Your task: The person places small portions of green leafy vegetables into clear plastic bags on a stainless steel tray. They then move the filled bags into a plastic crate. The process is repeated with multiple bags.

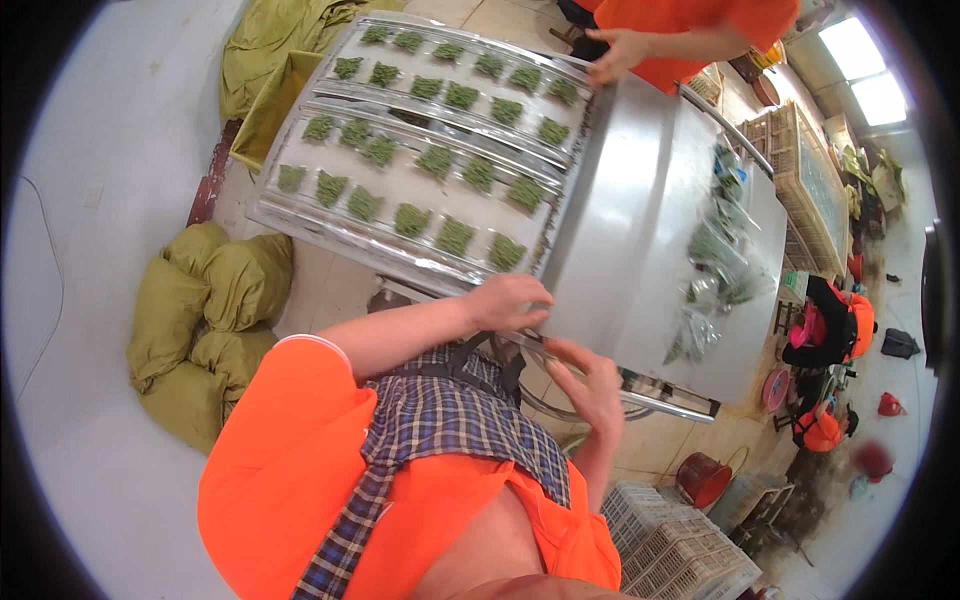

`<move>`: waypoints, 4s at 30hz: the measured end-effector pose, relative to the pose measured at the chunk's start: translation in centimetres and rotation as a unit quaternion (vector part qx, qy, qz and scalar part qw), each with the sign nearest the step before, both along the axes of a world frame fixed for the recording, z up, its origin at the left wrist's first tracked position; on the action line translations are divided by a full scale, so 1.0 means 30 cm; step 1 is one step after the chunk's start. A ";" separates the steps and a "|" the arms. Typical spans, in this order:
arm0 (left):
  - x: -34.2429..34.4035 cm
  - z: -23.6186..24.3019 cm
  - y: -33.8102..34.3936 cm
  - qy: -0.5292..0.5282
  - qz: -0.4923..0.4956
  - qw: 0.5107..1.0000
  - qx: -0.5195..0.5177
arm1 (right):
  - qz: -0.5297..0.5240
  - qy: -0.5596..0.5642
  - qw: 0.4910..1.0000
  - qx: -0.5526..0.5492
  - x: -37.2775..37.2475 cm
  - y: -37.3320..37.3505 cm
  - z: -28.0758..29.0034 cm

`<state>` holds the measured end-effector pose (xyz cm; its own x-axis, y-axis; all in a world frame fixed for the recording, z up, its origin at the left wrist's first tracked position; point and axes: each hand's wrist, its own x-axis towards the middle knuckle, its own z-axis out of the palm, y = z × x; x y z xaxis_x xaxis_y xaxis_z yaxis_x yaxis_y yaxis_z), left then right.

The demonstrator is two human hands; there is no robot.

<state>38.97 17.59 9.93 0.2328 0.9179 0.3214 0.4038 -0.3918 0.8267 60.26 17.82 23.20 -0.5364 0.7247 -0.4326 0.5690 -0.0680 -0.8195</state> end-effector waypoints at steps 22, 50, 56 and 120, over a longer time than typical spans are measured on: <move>-1.758 -0.299 -0.343 -0.129 0.433 0.863 -0.228 | -0.116 -0.019 0.987 0.113 -1.710 0.014 -0.642; -1.150 -0.062 0.144 0.319 0.262 0.872 -0.264 | -0.386 -0.257 0.838 0.288 -1.183 0.307 -0.769; -1.181 -0.126 -0.017 0.329 0.227 0.882 -0.251 | -0.301 -0.119 0.883 0.341 -1.265 0.090 -0.776; -0.324 -0.431 -0.238 0.030 -0.583 0.740 -0.335 | -0.915 -0.089 0.395 0.005 -1.362 -0.914 -0.788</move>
<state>29.24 10.45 -2.99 0.9870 0.0311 -0.1574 0.1579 -0.0126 0.9874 19.40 -9.60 -0.44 0.9261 -0.1688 -0.3374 -0.3757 -0.4959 -0.7829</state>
